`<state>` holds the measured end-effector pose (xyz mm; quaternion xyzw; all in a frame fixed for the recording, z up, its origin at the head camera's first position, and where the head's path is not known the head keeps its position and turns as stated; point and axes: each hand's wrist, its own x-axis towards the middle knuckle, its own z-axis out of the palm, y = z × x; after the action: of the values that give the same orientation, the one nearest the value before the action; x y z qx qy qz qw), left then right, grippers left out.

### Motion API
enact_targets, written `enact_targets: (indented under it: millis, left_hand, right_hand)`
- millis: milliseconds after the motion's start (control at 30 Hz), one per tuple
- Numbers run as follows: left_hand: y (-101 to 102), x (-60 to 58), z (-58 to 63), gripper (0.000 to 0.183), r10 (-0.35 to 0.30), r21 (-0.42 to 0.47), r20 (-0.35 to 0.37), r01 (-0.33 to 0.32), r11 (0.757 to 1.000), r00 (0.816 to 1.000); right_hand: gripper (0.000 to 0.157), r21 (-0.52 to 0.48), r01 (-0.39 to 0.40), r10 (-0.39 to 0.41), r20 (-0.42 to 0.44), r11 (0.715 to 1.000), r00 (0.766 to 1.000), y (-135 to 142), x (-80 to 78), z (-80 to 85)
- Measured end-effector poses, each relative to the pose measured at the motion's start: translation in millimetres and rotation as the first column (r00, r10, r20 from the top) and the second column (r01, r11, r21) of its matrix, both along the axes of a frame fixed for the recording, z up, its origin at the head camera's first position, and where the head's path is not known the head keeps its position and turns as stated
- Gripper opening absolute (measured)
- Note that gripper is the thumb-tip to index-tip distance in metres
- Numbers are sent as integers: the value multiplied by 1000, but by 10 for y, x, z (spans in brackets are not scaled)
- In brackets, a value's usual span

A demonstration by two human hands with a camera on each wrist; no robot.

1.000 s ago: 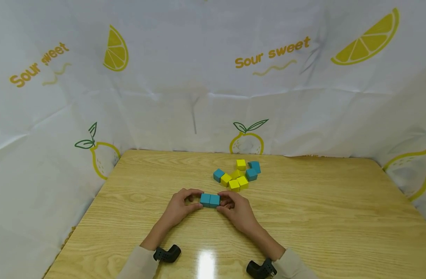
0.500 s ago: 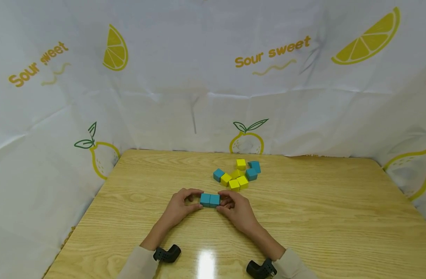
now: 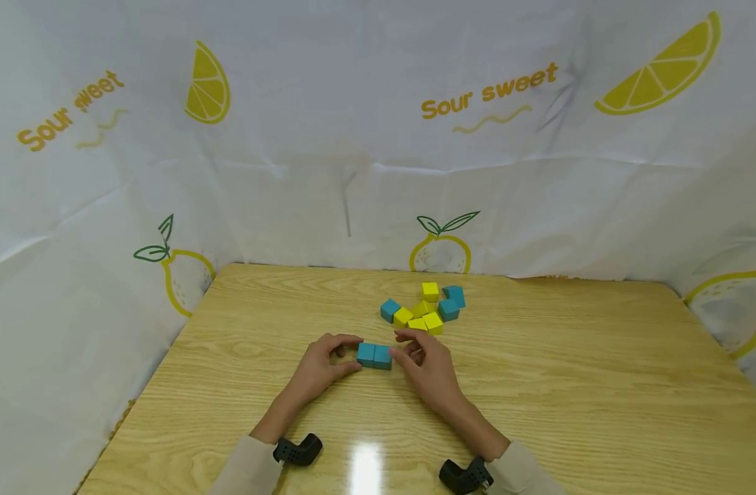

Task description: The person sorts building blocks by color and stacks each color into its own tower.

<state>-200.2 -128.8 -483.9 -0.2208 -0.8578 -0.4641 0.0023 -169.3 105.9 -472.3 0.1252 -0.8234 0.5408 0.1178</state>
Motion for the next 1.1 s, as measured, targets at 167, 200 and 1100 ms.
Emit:
enact_targets:
  millis: [167,200,1100]
  left_hand:
    - [-4,-2,13,41,-2,-6,5,2,1000,1000]
    - [-6,-5,11,41,-4,-4,7,4,1000,1000]
    - [-20,-20,-19,39,-22,16,-5,22,1000,1000]
  right_hand:
    - [30,35,111,-104,-157,993,982,-6,-121,23]
    - [30,41,128,-119,-171,991,978,-10,-152,23]
    - [46,176,265,-232,-183,948,955,-144,-571,6]
